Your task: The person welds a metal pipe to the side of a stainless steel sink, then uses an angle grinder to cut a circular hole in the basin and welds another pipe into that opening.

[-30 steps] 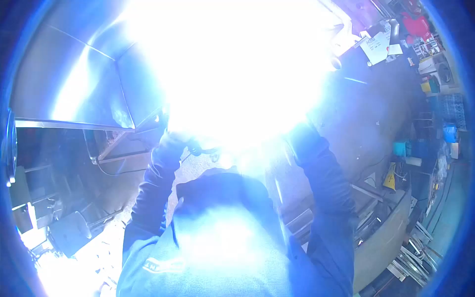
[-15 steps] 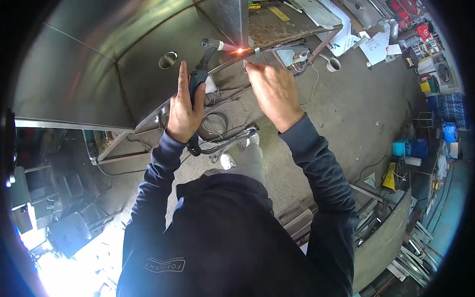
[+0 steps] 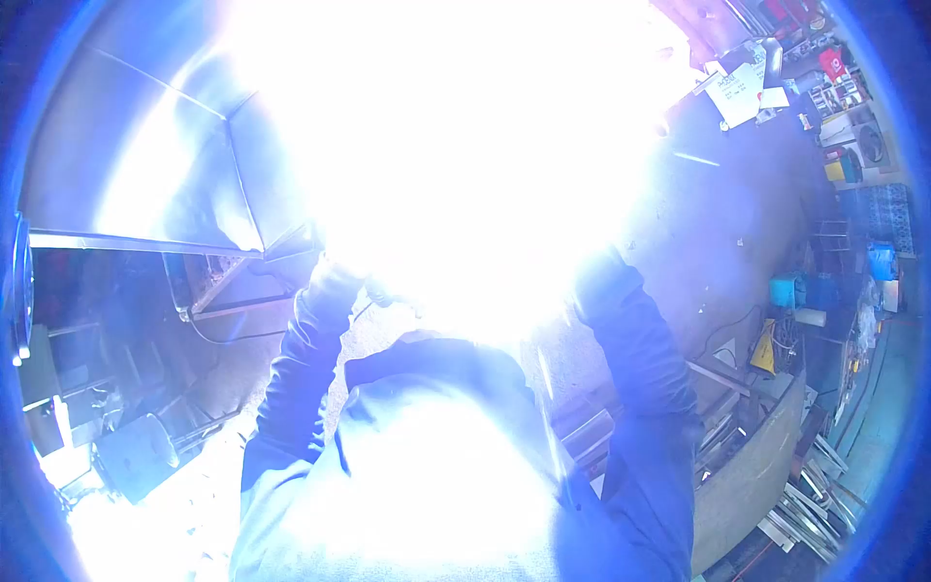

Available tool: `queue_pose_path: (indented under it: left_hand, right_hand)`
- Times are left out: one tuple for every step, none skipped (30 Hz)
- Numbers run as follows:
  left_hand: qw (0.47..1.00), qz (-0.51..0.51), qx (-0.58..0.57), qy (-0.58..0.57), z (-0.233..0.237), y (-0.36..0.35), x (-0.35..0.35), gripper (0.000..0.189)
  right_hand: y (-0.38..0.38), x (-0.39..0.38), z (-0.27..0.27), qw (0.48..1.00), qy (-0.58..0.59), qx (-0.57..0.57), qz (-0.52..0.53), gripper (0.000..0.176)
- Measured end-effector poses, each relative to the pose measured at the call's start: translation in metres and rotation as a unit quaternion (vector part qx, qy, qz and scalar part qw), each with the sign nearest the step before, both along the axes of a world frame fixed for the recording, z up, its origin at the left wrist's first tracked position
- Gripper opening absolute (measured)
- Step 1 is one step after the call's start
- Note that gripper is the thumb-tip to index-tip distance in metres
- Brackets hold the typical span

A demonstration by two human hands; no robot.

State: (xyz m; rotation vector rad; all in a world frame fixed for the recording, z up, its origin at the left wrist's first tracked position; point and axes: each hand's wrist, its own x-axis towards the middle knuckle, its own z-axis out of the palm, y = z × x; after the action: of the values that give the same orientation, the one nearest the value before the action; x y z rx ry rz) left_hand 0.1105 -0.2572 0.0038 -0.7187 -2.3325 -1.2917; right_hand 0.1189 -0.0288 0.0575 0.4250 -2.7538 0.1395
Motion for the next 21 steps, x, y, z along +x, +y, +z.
queue_pose_path:
  left_hand:
    - [0.991, 0.028, 0.020, -0.126, 0.012, 0.005, 0.006, 0.067]
    - [0.999, 0.038, 0.008, 0.008, 0.008, 0.006, 0.000, 0.069]
    - [0.999, 0.038, 0.009, 0.008, 0.005, 0.006, 0.001, 0.069]
    - [0.999, 0.042, 0.010, -0.024, 0.003, 0.005, 0.003, 0.069]
    - [0.997, 0.047, 0.011, -0.057, 0.005, 0.004, 0.005, 0.070]
    - [0.997, 0.045, 0.018, -0.059, 0.004, 0.005, 0.005, 0.070]
    - [0.997, 0.045, 0.018, -0.058, 0.004, 0.005, 0.003, 0.070]
    - [0.998, 0.046, 0.009, -0.029, 0.002, 0.005, 0.002, 0.070]
    - [0.999, 0.048, 0.001, 0.001, 0.002, 0.005, 0.001, 0.069]
    - [0.999, 0.048, 0.001, 0.001, 0.002, 0.004, 0.001, 0.069]
    - [0.998, 0.044, 0.004, -0.037, 0.003, 0.004, 0.002, 0.069]
    - [0.996, 0.041, 0.008, -0.075, 0.003, 0.003, 0.003, 0.068]
    - [0.996, 0.041, 0.008, -0.075, 0.003, 0.002, 0.003, 0.068]
    - [0.996, 0.040, 0.008, -0.075, 0.004, 0.002, 0.003, 0.068]
    - [0.996, 0.040, 0.008, -0.075, 0.006, 0.003, 0.003, 0.068]
    - [0.996, 0.039, 0.008, -0.075, 0.007, 0.003, 0.003, 0.068]
    - [0.996, 0.039, 0.008, -0.074, 0.009, 0.003, 0.003, 0.067]
    - [0.996, 0.039, 0.008, -0.074, 0.010, 0.003, 0.003, 0.067]
    - [0.997, 0.039, 0.008, -0.074, 0.011, 0.003, 0.003, 0.067]
    - [0.997, 0.036, 0.018, -0.060, 0.008, 0.003, 0.003, 0.068]
    - [0.997, 0.035, 0.017, -0.060, 0.004, 0.005, 0.003, 0.068]
  right_hand:
    - [0.000, 0.000, 0.000, 1.000, -0.014, 0.018, -0.009, 0.022]
    - [0.000, 0.000, -0.001, 1.000, 0.013, -0.006, 0.003, 0.021]
    - [0.001, 0.002, -0.001, 0.999, 0.040, -0.029, 0.015, 0.021]
    - [0.000, 0.002, 0.000, 0.999, 0.034, -0.029, 0.011, 0.020]
    - [0.000, 0.002, 0.001, 0.999, 0.034, -0.029, 0.011, 0.020]
    - [0.000, 0.001, 0.000, 0.999, 0.032, -0.029, 0.011, 0.020]
    - [0.000, 0.001, 0.001, 0.999, 0.031, -0.029, 0.011, 0.020]
    - [0.000, 0.001, 0.001, 0.999, 0.030, -0.029, 0.011, 0.020]
    - [0.000, 0.002, 0.002, 0.999, 0.023, -0.035, 0.009, 0.020]
    - [-0.001, 0.002, 0.003, 0.999, 0.016, -0.043, 0.007, 0.020]
    - [0.000, 0.001, 0.002, 0.999, 0.016, -0.043, 0.008, 0.020]
    - [0.000, 0.001, 0.002, 0.999, 0.027, -0.044, 0.016, 0.020]
    - [0.000, 0.001, 0.001, 0.998, 0.037, -0.046, 0.025, 0.020]
    - [0.000, 0.000, 0.000, 0.998, 0.037, -0.046, 0.025, 0.020]
    - [0.001, 0.000, 0.000, 0.998, 0.036, -0.046, 0.024, 0.020]
    - [0.001, 0.000, 0.000, 0.998, 0.034, -0.046, 0.023, 0.020]
    - [0.002, -0.001, 0.001, 0.998, 0.033, -0.046, 0.023, 0.020]
    - [0.002, -0.002, 0.001, 0.998, 0.032, -0.046, 0.023, 0.020]
    - [0.002, -0.002, 0.002, 0.998, 0.031, -0.046, 0.022, 0.020]
    - [0.002, -0.001, 0.005, 0.999, 0.016, -0.033, 0.015, 0.020]
    - [0.005, 0.000, 0.003, 0.999, 0.017, -0.033, 0.014, 0.020]
